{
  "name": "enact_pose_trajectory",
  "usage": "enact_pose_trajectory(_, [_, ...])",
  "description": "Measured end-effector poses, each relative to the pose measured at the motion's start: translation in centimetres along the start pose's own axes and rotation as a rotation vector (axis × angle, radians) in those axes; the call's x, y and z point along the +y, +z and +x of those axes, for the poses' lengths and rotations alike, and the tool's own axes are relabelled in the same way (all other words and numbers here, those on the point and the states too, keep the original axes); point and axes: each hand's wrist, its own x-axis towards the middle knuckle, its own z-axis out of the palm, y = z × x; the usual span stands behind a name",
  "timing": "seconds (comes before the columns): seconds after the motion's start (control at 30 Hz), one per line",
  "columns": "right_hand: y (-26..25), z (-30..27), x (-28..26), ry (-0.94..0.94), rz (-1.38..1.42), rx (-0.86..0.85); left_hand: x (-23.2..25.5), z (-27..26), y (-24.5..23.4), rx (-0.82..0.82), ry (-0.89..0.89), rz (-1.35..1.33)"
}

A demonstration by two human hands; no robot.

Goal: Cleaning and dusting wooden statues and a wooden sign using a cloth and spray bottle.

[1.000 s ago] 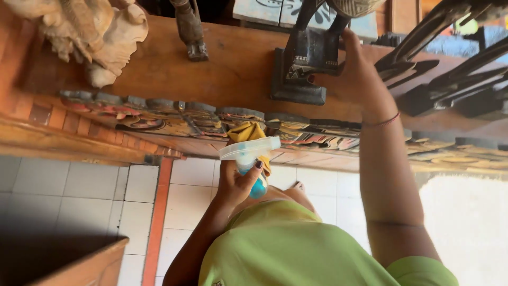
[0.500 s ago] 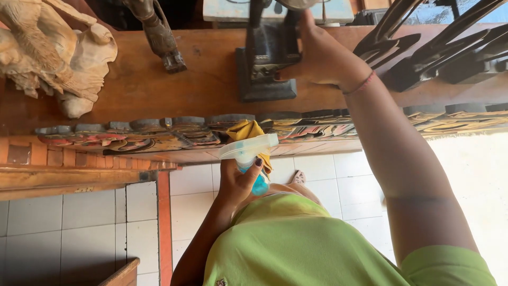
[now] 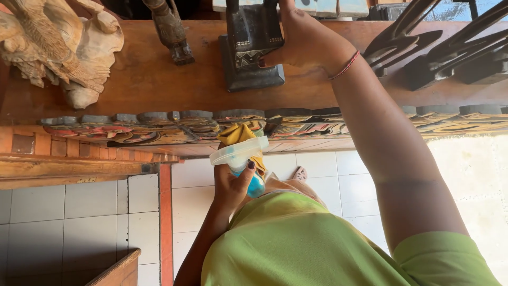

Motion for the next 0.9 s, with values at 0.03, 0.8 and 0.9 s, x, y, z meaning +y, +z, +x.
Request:
enact_pose_trajectory(0.03, [-0.2, -0.3, -0.2, 0.075, 0.007, -0.023, -0.5, 0.0, -0.2, 0.007, 0.0, 0.034])
enact_pose_trajectory(0.8, [-5.7, -17.7, -1.0, 0.058, -0.282, 0.796, 0.2, 1.5, 3.5, -0.132, 0.042, 0.077])
enact_pose_trajectory(0.9, [-5.2, -17.7, 0.6, 0.089, -0.222, 0.794, -1.7, 0.6, 2.6, -0.104, 0.038, 0.12])
